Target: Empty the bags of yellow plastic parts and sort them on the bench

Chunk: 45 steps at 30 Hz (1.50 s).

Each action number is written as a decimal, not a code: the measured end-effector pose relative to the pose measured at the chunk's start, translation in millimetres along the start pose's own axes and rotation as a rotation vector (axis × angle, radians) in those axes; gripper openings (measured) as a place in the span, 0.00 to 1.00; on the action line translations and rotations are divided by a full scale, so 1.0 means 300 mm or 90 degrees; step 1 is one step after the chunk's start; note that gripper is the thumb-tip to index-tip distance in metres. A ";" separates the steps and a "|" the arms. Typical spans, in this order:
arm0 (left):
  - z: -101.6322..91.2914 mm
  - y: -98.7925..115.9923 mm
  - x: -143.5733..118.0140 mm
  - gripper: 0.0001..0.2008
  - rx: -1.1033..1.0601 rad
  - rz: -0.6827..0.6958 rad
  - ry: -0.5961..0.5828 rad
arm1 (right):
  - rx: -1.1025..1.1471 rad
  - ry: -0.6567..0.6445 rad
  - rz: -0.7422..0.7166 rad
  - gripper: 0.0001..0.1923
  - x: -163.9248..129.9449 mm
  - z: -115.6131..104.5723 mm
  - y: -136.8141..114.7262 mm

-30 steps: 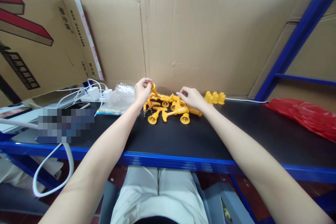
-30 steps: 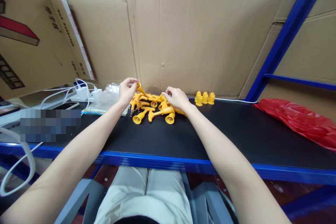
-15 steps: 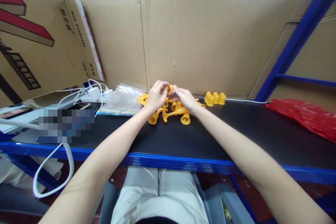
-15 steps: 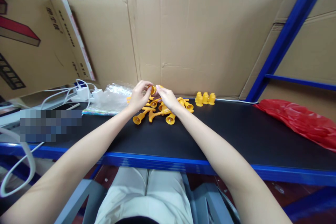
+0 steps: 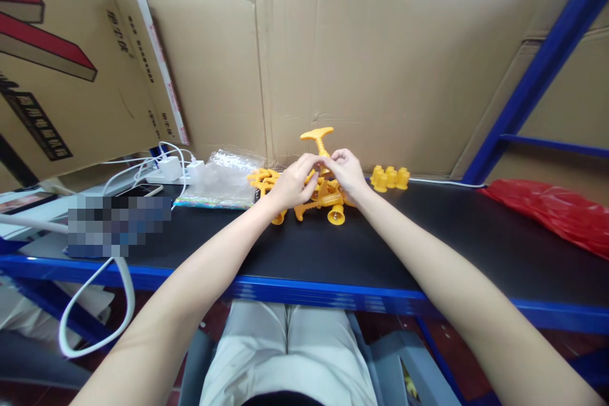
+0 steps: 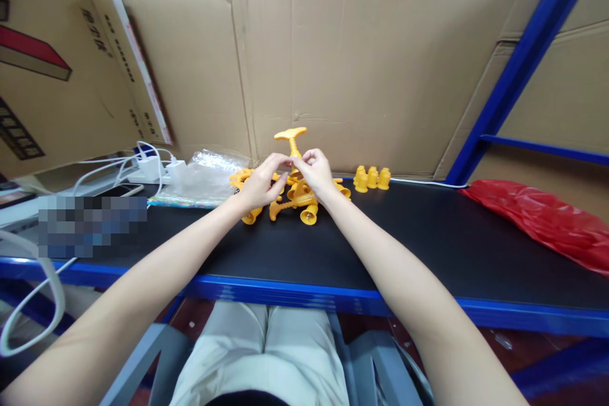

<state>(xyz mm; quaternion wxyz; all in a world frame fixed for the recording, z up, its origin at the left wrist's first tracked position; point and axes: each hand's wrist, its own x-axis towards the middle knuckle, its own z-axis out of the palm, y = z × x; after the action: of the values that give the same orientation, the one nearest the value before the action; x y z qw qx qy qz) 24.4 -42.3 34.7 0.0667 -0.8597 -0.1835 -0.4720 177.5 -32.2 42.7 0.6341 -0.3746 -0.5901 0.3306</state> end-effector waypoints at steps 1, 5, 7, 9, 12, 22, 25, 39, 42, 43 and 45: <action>-0.003 -0.014 -0.001 0.16 0.023 -0.004 0.006 | -0.006 -0.023 -0.001 0.27 -0.002 -0.001 -0.003; -0.015 -0.085 -0.008 0.17 0.148 -0.083 0.076 | -0.086 -0.121 -0.034 0.23 -0.017 -0.005 -0.016; -0.023 -0.117 -0.018 0.18 0.183 -0.149 0.059 | -0.155 -0.152 -0.076 0.20 -0.022 -0.009 -0.015; -0.030 -0.138 -0.032 0.18 0.196 -0.211 -0.001 | -0.252 -0.165 -0.131 0.17 -0.024 -0.015 -0.008; -0.038 -0.148 -0.049 0.19 0.230 -0.271 -0.071 | -0.469 -0.195 -0.239 0.14 -0.023 -0.028 0.008; -0.047 -0.084 -0.025 0.21 0.310 -0.284 -0.112 | -0.828 -0.163 -0.428 0.13 -0.024 -0.058 -0.002; -0.051 -0.074 -0.021 0.21 0.329 -0.285 -0.116 | -0.830 -0.160 -0.432 0.15 -0.023 -0.056 0.001; -0.053 -0.065 -0.017 0.22 0.358 -0.323 -0.151 | -0.853 -0.188 -0.393 0.11 -0.022 -0.060 -0.003; -0.057 -0.072 -0.018 0.23 0.364 -0.331 -0.155 | -0.849 -0.190 -0.392 0.14 -0.024 -0.058 0.000; -0.059 -0.074 -0.019 0.23 0.367 -0.333 -0.155 | -0.848 -0.193 -0.392 0.14 -0.024 -0.057 0.001; -0.060 -0.075 -0.019 0.23 0.371 -0.335 -0.155 | -0.848 -0.201 -0.387 0.14 -0.024 -0.056 0.003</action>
<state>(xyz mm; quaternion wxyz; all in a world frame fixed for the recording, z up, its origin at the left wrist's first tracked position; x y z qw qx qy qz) -1.1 -28.3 38.5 0.1622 -0.7780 -0.5300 -0.2959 193.6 -39.5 37.9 0.2440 -0.4475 -0.8271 -0.2368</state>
